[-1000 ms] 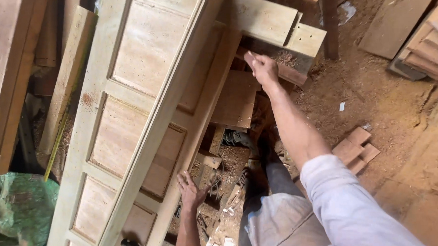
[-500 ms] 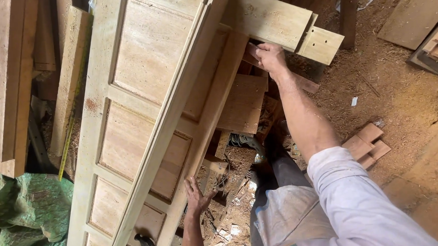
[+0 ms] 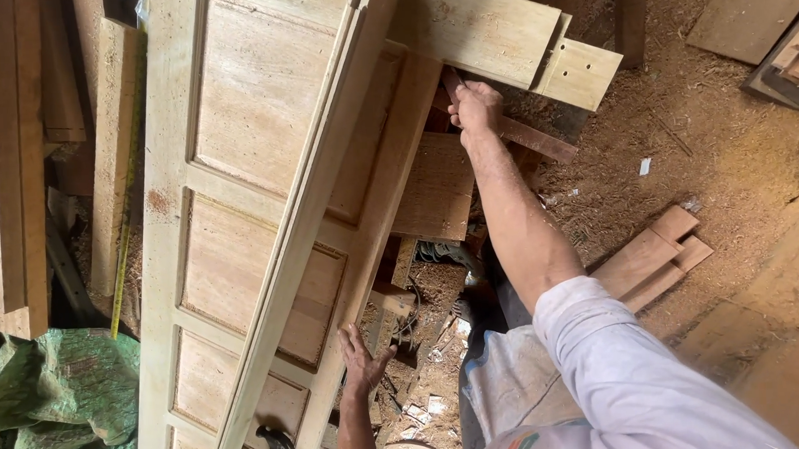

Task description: A person uses a hand saw to cut through a piece of wood in a workshop.

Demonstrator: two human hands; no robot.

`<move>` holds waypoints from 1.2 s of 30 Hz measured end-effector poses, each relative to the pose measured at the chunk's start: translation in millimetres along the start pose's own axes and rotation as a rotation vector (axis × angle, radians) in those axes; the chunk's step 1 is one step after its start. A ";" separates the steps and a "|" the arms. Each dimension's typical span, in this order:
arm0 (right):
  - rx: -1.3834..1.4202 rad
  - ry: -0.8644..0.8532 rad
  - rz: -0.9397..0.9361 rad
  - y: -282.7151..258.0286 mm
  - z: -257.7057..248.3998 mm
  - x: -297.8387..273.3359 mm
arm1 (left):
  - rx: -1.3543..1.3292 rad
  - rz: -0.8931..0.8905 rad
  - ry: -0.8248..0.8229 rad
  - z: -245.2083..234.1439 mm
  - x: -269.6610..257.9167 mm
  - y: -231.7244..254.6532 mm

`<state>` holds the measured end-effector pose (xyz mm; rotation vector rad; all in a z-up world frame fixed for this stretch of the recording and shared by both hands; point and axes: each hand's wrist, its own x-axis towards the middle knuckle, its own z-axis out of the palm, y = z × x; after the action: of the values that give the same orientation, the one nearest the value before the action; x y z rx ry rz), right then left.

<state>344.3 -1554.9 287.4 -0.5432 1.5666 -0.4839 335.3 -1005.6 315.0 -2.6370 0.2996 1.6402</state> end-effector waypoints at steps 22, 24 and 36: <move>-0.774 -0.688 -0.599 -11.5 -106.1 -130.0 | -0.147 0.360 0.659 -27.0 -10.3 155.3; -0.759 -0.776 -0.521 23.6 -125.3 -105.0 | -0.227 0.496 0.541 -40.2 -29.4 224.8; 0.139 -0.876 0.063 98.5 -125.3 -53.9 | -1.445 0.376 -0.344 -28.8 15.4 314.6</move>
<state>216.3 -1446.1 278.9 -0.4994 0.7041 -0.2430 312.8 -1320.0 340.1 -2.9532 -0.7548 3.2800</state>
